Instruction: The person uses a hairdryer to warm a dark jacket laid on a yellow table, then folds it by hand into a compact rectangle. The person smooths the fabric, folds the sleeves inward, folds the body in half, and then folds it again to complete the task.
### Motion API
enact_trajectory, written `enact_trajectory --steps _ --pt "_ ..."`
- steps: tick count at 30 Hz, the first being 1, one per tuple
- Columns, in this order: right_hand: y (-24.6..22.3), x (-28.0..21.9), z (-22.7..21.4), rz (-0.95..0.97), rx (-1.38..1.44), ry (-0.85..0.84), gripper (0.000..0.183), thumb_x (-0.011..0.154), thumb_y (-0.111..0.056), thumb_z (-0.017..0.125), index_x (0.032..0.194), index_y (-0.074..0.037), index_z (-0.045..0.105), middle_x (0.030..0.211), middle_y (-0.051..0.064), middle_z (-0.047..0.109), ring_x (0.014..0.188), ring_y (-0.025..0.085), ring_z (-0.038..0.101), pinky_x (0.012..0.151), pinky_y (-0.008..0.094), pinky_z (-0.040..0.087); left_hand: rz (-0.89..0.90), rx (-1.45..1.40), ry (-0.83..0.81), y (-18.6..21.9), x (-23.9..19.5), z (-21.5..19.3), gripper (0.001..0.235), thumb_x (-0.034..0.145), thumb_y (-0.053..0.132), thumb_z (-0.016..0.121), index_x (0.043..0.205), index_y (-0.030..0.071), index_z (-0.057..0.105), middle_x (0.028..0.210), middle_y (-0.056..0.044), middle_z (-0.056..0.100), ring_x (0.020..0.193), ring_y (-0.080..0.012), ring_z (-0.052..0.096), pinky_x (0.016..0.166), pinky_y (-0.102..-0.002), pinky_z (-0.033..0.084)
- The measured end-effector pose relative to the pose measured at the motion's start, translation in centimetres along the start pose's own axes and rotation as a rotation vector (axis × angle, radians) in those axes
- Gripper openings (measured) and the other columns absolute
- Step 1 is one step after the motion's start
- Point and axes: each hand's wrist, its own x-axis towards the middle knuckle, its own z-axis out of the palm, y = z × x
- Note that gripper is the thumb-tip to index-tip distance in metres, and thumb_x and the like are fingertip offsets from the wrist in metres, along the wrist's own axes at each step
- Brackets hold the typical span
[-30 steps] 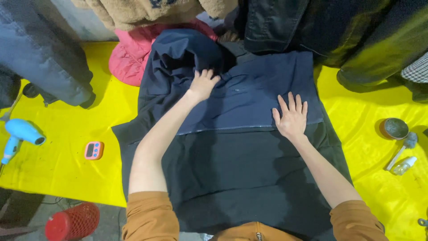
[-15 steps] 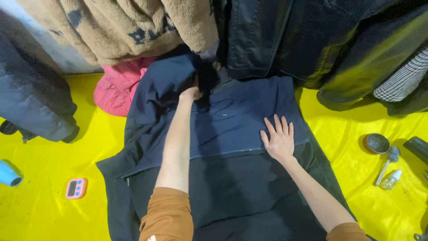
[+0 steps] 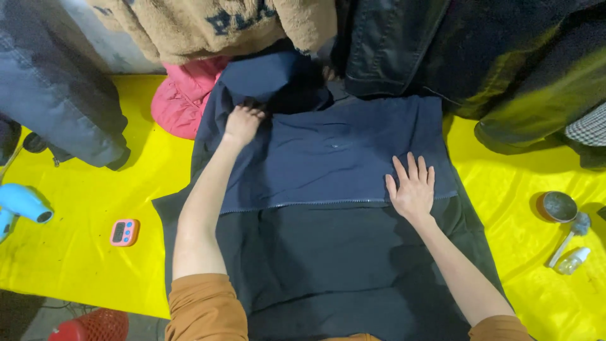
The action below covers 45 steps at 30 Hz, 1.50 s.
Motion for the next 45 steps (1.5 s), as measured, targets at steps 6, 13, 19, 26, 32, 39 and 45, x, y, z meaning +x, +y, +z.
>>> enact_trajectory --steps 6,13,19,26,32,39,45 --pt "0.2 0.3 -0.2 -0.055 0.003 0.018 0.053 0.110 -0.054 0.042 0.148 -0.025 0.063 0.147 0.015 0.062 0.143 0.038 0.052 0.117 0.057 0.032 -0.075 0.010 -0.277 1.2 1.8 4.7 0.035 0.105 0.020 0.045 0.122 0.029 0.074 0.129 0.005 0.074 0.130 -0.0188 0.058 0.114 -0.039 0.029" --pt "0.1 0.4 -0.1 -0.036 0.025 0.020 0.050 0.109 -0.053 0.047 0.147 -0.026 0.065 0.148 0.015 0.063 0.143 0.039 0.050 0.117 0.060 0.028 -0.275 -0.098 -0.322 8.7 3.6 -4.3 0.030 0.091 0.020 0.054 0.098 0.016 0.082 0.101 -0.011 0.080 0.103 -0.0350 0.071 0.091 -0.051 0.042" --pt "1.0 0.0 1.2 -0.106 0.052 0.013 0.053 0.111 -0.052 0.047 0.150 -0.020 0.063 0.145 0.021 0.062 0.140 0.045 0.050 0.113 0.063 0.029 -0.352 -0.524 -0.350 10.3 -10.2 -19.3 0.064 0.102 0.057 0.055 0.150 0.014 0.056 0.155 -0.018 0.052 0.152 -0.0500 0.024 0.118 -0.069 0.003" --pt "1.6 -0.7 1.7 -0.147 0.126 -0.013 0.049 0.110 -0.044 0.058 0.150 -0.016 0.064 0.150 0.025 0.059 0.140 0.049 0.049 0.109 0.068 0.029 -0.536 -0.369 -0.406 7.4 -23.3 -12.5 0.072 0.104 0.061 0.040 0.161 0.017 0.037 0.169 -0.014 0.031 0.159 -0.0401 0.014 0.123 -0.069 -0.005" --pt "2.1 0.0 -4.9 -0.112 0.138 0.044 0.048 0.111 -0.033 0.064 0.154 -0.010 0.062 0.159 0.029 0.049 0.148 0.050 0.036 0.111 0.070 0.020 -0.532 -0.231 0.019 10.3 -19.8 -17.3 0.056 0.100 0.041 0.069 0.147 0.014 0.060 0.158 -0.021 0.050 0.154 -0.0459 0.023 0.118 -0.073 0.000" --pt "6.2 -3.7 -0.2 0.080 0.076 -0.172 0.061 0.118 -0.059 0.037 0.160 -0.019 0.054 0.164 0.021 0.046 0.153 0.045 0.029 0.114 0.074 0.015 -0.800 -0.273 -0.447 7.5 -24.0 -10.2 0.085 0.104 0.081 0.013 0.166 0.026 0.026 0.174 -0.011 0.014 0.159 -0.0404 -0.003 0.125 -0.063 -0.018" --pt "3.6 -3.3 -8.6 0.011 0.415 -0.362 0.064 0.102 -0.033 0.066 0.158 -0.013 0.041 0.155 0.030 0.035 0.145 0.059 0.027 0.109 0.082 0.026 -0.627 -0.513 -0.065 8.4 -22.0 -20.8 0.069 0.103 0.027 0.072 0.161 0.010 0.039 0.166 -0.028 0.022 0.153 -0.0515 0.014 0.118 -0.074 0.006"
